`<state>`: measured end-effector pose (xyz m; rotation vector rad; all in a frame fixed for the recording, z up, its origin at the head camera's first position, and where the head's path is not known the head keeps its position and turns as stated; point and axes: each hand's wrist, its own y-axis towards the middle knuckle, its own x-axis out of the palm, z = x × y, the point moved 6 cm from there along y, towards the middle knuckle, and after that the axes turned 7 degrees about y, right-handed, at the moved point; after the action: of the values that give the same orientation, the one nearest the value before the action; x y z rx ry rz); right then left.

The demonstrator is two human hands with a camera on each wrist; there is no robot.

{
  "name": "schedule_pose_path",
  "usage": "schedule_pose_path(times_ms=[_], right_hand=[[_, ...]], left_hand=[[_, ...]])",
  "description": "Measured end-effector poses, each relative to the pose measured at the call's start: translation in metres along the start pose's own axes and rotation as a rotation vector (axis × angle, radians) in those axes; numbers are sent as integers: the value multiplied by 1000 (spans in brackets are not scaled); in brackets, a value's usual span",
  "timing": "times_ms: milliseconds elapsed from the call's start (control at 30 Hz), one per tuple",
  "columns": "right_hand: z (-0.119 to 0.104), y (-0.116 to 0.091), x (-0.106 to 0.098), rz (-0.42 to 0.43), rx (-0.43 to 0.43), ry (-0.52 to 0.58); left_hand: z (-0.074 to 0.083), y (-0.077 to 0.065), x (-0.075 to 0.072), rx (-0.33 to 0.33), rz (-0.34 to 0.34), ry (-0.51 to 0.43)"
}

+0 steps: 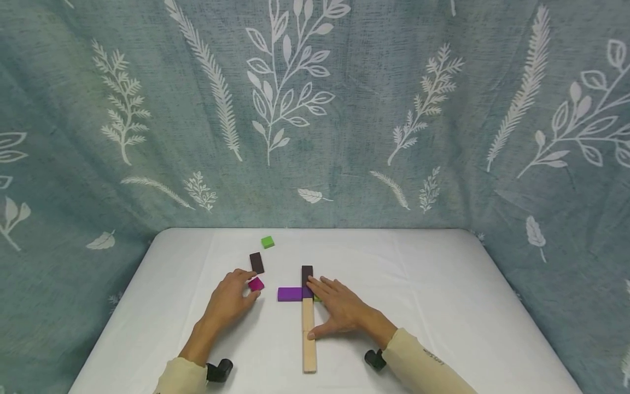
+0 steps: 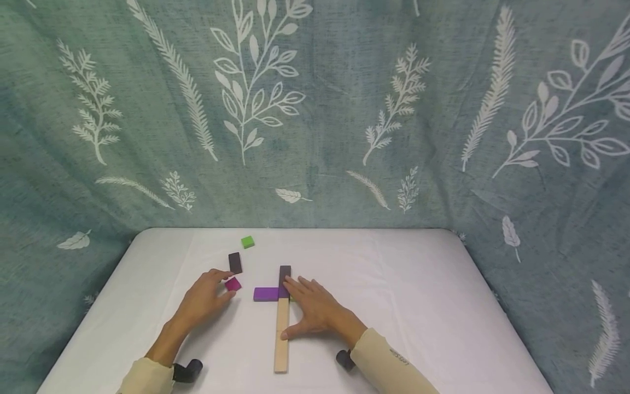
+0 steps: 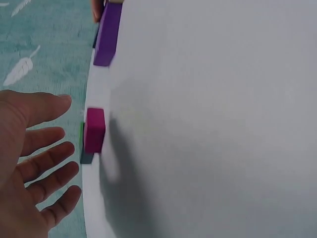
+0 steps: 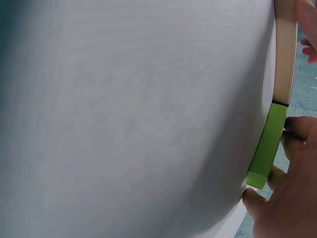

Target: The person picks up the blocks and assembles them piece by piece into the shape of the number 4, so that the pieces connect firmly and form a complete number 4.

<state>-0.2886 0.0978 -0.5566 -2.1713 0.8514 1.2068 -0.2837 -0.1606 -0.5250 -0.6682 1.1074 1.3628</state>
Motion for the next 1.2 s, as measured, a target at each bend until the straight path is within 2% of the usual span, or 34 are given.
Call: schedule_pose_path(times_ms=[200, 433, 833, 1200], right_hand=[[-1, 0, -1, 2, 6, -7], [-2, 0, -2, 1, -2, -2], [0, 0, -1, -4, 0, 6], [1, 1, 0, -1, 2, 7]], left_hand=[[-19, -6, 0, -38, -14, 7], [-28, -10, 6, -59, -33, -7], [-31, -10, 7, -50, -28, -63], [-28, -8, 9, -83, -27, -82]])
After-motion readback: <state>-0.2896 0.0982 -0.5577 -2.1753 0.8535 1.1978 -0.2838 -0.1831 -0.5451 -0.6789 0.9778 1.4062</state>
